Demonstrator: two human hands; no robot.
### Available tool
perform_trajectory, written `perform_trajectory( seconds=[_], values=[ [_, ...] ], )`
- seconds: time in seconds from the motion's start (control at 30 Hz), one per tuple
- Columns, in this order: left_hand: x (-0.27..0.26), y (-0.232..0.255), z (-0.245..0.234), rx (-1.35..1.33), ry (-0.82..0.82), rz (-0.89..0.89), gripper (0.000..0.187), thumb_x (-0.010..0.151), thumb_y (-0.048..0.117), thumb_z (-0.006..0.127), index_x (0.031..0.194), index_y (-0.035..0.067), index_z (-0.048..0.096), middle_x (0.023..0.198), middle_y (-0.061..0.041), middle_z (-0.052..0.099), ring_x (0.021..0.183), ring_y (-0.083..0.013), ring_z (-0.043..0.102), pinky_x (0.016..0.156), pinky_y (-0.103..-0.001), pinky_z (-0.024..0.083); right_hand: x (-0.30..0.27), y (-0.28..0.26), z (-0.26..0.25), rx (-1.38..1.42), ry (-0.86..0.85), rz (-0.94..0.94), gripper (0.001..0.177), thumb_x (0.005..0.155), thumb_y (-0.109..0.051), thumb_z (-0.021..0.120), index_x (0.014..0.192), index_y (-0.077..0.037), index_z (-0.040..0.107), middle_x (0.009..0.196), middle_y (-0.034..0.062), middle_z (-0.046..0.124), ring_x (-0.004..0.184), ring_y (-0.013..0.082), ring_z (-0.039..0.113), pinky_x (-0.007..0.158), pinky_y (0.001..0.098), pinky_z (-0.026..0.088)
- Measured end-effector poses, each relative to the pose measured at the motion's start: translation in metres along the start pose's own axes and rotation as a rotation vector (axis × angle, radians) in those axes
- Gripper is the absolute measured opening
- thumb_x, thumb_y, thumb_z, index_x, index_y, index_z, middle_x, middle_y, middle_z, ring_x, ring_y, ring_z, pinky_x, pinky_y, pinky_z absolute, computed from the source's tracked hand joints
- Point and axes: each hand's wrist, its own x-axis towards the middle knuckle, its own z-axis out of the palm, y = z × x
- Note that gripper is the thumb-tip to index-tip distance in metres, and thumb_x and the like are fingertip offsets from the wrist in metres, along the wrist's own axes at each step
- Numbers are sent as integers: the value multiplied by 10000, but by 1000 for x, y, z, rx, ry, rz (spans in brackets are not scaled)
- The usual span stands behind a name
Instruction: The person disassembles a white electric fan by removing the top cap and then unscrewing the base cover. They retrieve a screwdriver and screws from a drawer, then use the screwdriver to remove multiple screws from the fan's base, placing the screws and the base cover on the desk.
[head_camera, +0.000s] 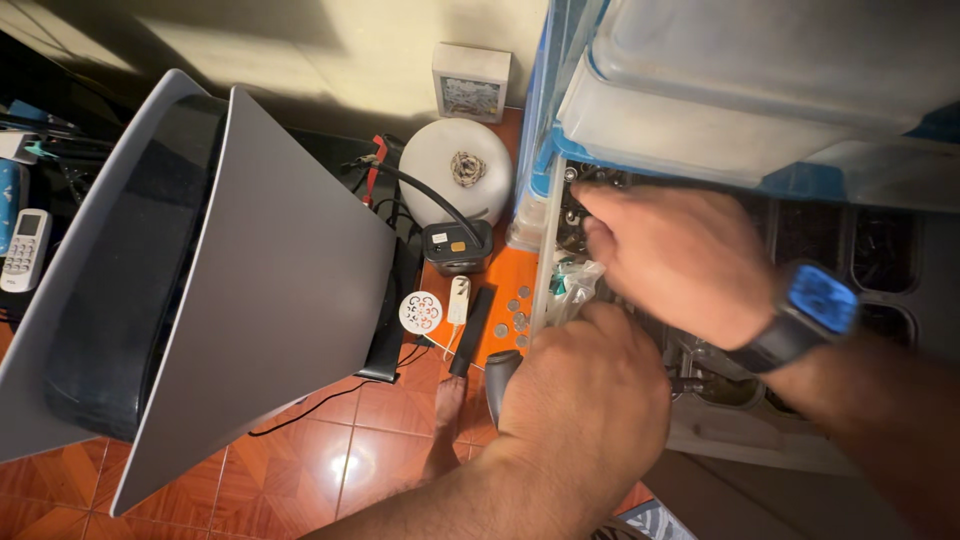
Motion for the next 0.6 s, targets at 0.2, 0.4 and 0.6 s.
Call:
perform_trajectory(
  seconds=[0.2,0.4,0.6],
  values=[
    [-1,-2,2,-91,-18,-14,246,874,237,593,904,45,744,879,-148,656,724,-264,686,491,-374,512,4,-13,4,54,190,5,180,904,-267,684,1029,-154,747,874,114,729,800,373,681,652,498,524],
    [-3,-4,-1,-98,-26,20,264,874,244,599,928,35,749,896,-163,667,743,-268,688,497,-374,524,13,-14,3,54,69,-23,179,905,-232,670,1041,-136,736,867,118,719,777,376,670,648,497,517],
    [-4,-5,-1,-92,-49,49,263,882,247,597,938,41,751,909,-166,676,785,-272,686,513,-381,521,12,-13,15,114,86,57,133,888,-217,694,974,-137,757,854,126,724,797,369,675,664,487,514]
  ],
)
